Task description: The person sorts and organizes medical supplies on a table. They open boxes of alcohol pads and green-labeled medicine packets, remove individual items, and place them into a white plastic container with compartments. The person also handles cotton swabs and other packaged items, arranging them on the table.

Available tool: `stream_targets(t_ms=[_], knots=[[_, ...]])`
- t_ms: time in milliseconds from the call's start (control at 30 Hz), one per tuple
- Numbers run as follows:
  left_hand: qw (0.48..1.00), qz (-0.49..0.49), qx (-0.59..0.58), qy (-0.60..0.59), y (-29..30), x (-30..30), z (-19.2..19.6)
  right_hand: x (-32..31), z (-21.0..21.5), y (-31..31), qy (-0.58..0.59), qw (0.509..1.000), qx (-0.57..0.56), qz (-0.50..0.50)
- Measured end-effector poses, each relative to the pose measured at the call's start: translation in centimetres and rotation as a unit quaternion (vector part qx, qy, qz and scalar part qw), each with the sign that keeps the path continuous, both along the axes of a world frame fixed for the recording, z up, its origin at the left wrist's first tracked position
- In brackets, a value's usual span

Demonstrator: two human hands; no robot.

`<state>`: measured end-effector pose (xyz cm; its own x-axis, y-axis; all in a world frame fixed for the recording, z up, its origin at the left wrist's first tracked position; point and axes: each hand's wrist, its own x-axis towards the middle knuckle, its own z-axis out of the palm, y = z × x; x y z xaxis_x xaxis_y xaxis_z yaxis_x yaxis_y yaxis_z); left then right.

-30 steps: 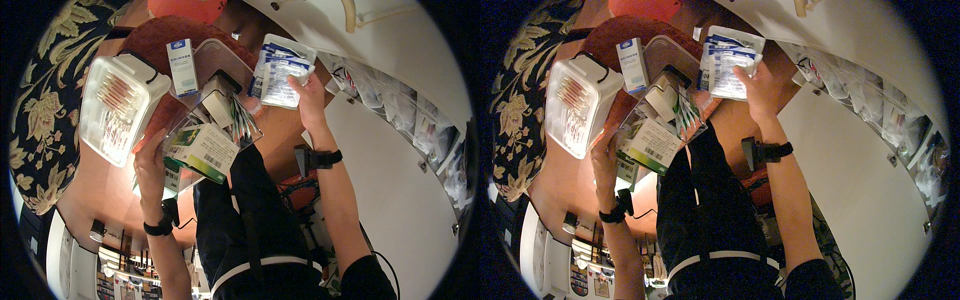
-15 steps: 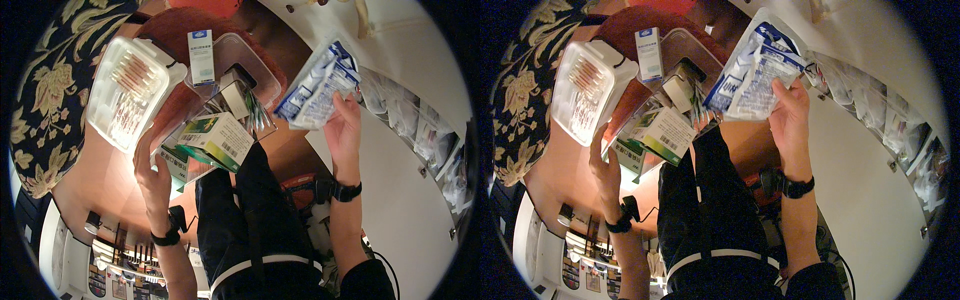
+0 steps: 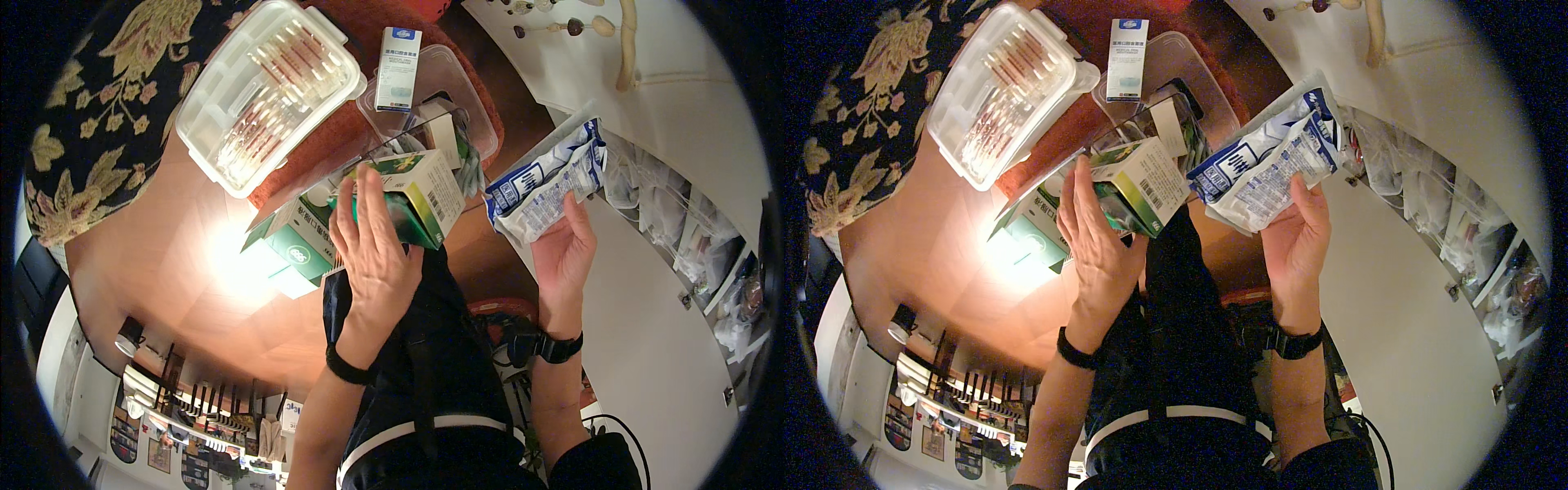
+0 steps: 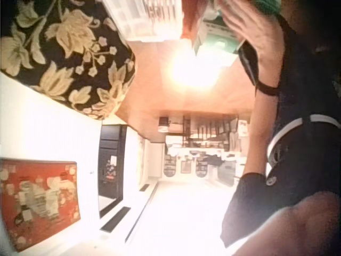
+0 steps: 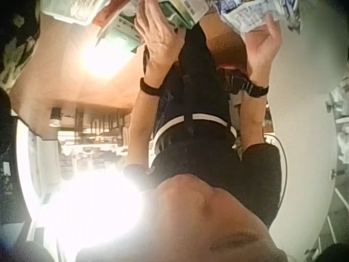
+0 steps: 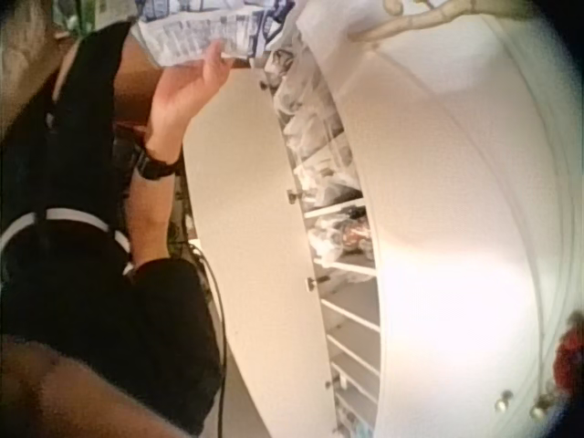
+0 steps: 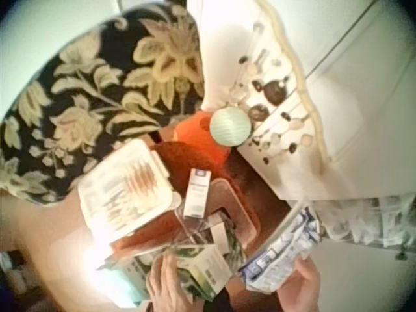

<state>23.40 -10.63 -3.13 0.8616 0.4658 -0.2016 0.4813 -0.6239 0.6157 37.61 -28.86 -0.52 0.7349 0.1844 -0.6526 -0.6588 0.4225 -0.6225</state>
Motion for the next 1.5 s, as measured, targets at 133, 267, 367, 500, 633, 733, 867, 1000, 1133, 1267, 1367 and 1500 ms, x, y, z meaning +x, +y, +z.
stream_targets(t_ms=[133, 267, 367, 500, 633, 733, 867, 1000, 1133, 1267, 1367, 1500], knots=[[0.999, 0.001, -0.025, -0.042, 0.9, -0.8, -0.7, 0.3, -0.2, -0.2, -0.006, 1.000, 0.028, -0.001], [0.991, -0.042, -0.046, -0.115, 1.2, -2.3, 1.4, 2.4, -0.4, -0.3, -0.055, 0.998, -0.030, 0.022], [0.981, -0.061, -0.100, -0.158, 0.6, -4.6, 4.8, 5.2, -1.3, -0.6, -0.117, 0.982, -0.137, 0.052], [0.981, -0.078, -0.099, -0.150, 0.4, -7.3, 7.3, 9.8, -5.5, -0.5, -0.137, 0.948, -0.243, 0.150], [0.981, -0.002, -0.120, -0.150, 1.2, -8.8, 7.4, 11.9, -11.0, 0.2, -0.144, 0.881, -0.279, 0.353], [0.974, 0.074, -0.148, -0.151, 1.2, -9.3, 7.3, 11.8, -14.7, 1.5, -0.128, 0.855, -0.248, 0.438], [0.968, 0.110, -0.201, -0.102, 0.7, -9.4, 7.7, 10.8, -18.2, 2.6, -0.195, 0.771, -0.359, 0.488], [0.931, 0.199, -0.299, -0.061, 0.2, -9.1, 7.6, 10.9, -18.7, 2.2, -0.231, 0.770, -0.350, 0.480], [0.896, 0.259, -0.358, -0.047, 0.6, -8.7, 7.7, 10.6, -17.9, 1.8, -0.191, 0.801, -0.353, 0.444], [0.830, 0.317, -0.457, -0.034, 1.4, -8.4, 8.4, 10.2, -16.5, 1.4, -0.186, 0.824, -0.331, 0.420], [0.815, 0.320, -0.482, -0.039, 2.3, -8.4, 9.3, 9.7, -14.2, 1.5, -0.206, 0.817, -0.374, 0.388], [0.782, 0.334, -0.523, -0.057, 3.7, -9.0, 11.2, 7.9, -7.0, 3.8, -0.362, 0.719, -0.504, 0.314]])
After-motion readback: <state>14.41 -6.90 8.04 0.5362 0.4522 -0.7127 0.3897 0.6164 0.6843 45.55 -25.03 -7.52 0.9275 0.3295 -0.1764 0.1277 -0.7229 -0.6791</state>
